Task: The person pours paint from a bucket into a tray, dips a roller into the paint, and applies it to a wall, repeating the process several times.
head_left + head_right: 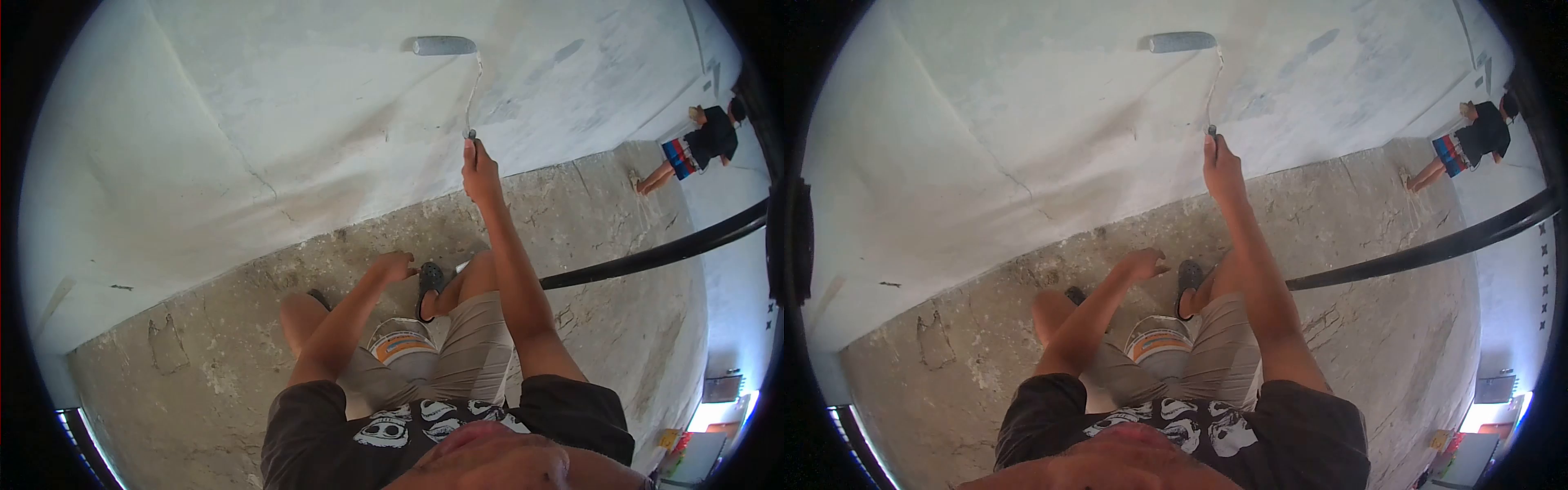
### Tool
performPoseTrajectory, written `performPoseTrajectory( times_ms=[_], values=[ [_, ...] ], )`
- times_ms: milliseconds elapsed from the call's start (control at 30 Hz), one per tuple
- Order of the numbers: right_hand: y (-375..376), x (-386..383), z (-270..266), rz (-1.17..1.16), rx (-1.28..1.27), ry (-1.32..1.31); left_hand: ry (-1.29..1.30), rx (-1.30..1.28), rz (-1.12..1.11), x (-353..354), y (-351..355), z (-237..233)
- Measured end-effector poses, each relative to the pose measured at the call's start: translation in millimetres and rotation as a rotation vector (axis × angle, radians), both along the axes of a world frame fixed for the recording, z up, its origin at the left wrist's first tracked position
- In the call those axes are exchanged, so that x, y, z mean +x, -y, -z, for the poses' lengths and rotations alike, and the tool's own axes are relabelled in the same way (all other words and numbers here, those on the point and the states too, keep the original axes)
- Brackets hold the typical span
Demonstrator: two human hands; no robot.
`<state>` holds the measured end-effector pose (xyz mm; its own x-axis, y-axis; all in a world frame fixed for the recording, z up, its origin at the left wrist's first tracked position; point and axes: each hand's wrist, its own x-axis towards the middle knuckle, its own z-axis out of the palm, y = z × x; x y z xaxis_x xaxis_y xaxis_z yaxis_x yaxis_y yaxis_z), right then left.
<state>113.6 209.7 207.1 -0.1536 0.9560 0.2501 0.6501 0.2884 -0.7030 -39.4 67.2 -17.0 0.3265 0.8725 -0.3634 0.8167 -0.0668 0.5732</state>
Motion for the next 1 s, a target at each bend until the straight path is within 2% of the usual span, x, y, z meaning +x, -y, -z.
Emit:
performPoseTrajectory(
  times_ms=[67, 200, 267, 300, 433, 500, 600, 700, 800, 867, 900, 967, 1000],
  values=[
    [5, -11, 13, -0.005, 0.009, -0.06, 0.005, 0.005, -0.011, -1, 3, 0],
    [27, -10, 116, 0.027, -0.005, 0.089, 0.0, -0.045, -0.004, -5, 0, -5],
    [43, 0, 134, 0.01, -0.095, 0.131, -0.014, -0.061, -0.002, -3, 4, -10],
    [49, -1, 130, -0.008, -0.183, 0.173, -0.02, -0.066, -0.011, -3, 3, -13],
    [47, -6, 89, 0.039, -0.18, 0.165, -0.003, -0.022, -0.027, -3, 1, -4],
    [31, -13, 55, 0.059, 0.032, 0.08, -0.002, -0.02, -0.03, -5, 1, 0],
    [12, -22, -3, 0.005, 0.129, 0.016, -0.008, -0.024, -0.025, -4, 1, -3],
    [16, -34, -18, 0.002, 0.124, -0.046, -0.005, -0.025, -0.02, -2, 1, -5],
    [25, -37, 43, 0.028, 0.157, -0.018, 0.01, -0.006, -0.019, -2, 0, 1],
    [23, -29, 131, 0.071, 0.216, 0.098, 0.018, 0.01, -0.022, -3, 0, 0],
    [37, -25, 136, 0.069, 0.216, 0.096, 0.022, 0.004, -0.03, -3, 2, -7],
    [57, -19, 140, 0.012, -0.123, 0.199, 0.02, -0.002, -0.038, -3, 2, -12],
    [57, -20, 136, 0.007, -0.122, 0.195, 0.005, -0.001, -0.031, -3, 2, -12]
  ],
)
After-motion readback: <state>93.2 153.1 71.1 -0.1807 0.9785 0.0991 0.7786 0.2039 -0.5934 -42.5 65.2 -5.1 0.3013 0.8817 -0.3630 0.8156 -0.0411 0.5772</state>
